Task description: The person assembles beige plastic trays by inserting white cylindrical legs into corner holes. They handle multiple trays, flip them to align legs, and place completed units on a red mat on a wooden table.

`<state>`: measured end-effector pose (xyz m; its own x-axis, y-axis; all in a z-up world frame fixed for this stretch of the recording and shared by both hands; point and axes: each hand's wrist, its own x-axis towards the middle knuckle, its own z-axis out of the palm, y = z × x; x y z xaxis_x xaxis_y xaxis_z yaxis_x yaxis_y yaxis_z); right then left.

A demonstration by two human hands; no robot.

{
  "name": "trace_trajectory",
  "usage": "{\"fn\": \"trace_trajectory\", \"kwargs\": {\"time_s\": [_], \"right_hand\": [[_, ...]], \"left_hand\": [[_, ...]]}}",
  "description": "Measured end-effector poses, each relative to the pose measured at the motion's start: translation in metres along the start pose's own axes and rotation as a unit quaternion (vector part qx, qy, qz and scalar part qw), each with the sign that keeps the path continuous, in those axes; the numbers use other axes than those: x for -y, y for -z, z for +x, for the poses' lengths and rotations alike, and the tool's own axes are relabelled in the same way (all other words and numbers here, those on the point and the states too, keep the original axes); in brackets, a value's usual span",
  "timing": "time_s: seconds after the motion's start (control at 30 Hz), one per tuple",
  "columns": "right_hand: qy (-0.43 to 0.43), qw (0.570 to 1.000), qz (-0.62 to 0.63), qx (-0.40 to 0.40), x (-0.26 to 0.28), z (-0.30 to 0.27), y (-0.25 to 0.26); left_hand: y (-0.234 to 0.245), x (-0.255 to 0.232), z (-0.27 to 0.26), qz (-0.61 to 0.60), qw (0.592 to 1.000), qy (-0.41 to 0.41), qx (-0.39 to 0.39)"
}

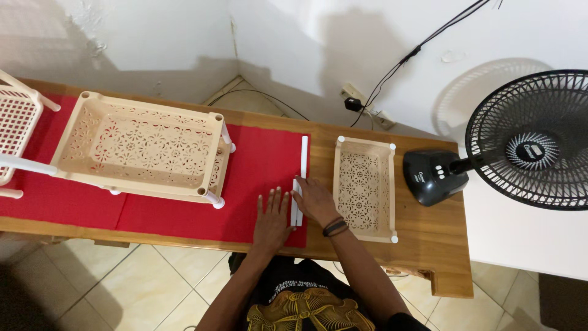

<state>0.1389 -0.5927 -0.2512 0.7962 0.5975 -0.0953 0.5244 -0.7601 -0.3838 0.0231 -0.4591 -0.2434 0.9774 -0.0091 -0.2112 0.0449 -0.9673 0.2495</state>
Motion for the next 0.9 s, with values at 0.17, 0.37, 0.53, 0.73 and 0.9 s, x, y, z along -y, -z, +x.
{"fn": "trace_trajectory", "kwargs": {"time_s": [0.17,0.37,0.53,0.73,0.9], "right_hand": [[-0.012,0.999,0.019,0.028,0.001,-0.002,0.004],[-0.045,0.994,0.071,0.074,0.018,-0.009,0.029],[-0.061,0.986,0.136,0.069,0.034,-0.018,0.053],[-0.083,0.931,0.353,0.037,0.028,-0.017,0.062],[-0.096,0.808,0.580,0.028,0.029,-0.023,0.071]], "left_hand": [[-0.005,0.001,-0.002,-0.012,1.000,0.012,0.001],[-0.002,0.005,-0.007,-0.046,0.998,0.004,-0.041],[0.013,0.009,-0.017,-0.064,0.993,-0.007,-0.102],[0.035,0.008,-0.031,-0.151,0.980,-0.032,-0.126],[0.049,-0.001,-0.039,-0.324,0.943,-0.043,-0.064]]}}
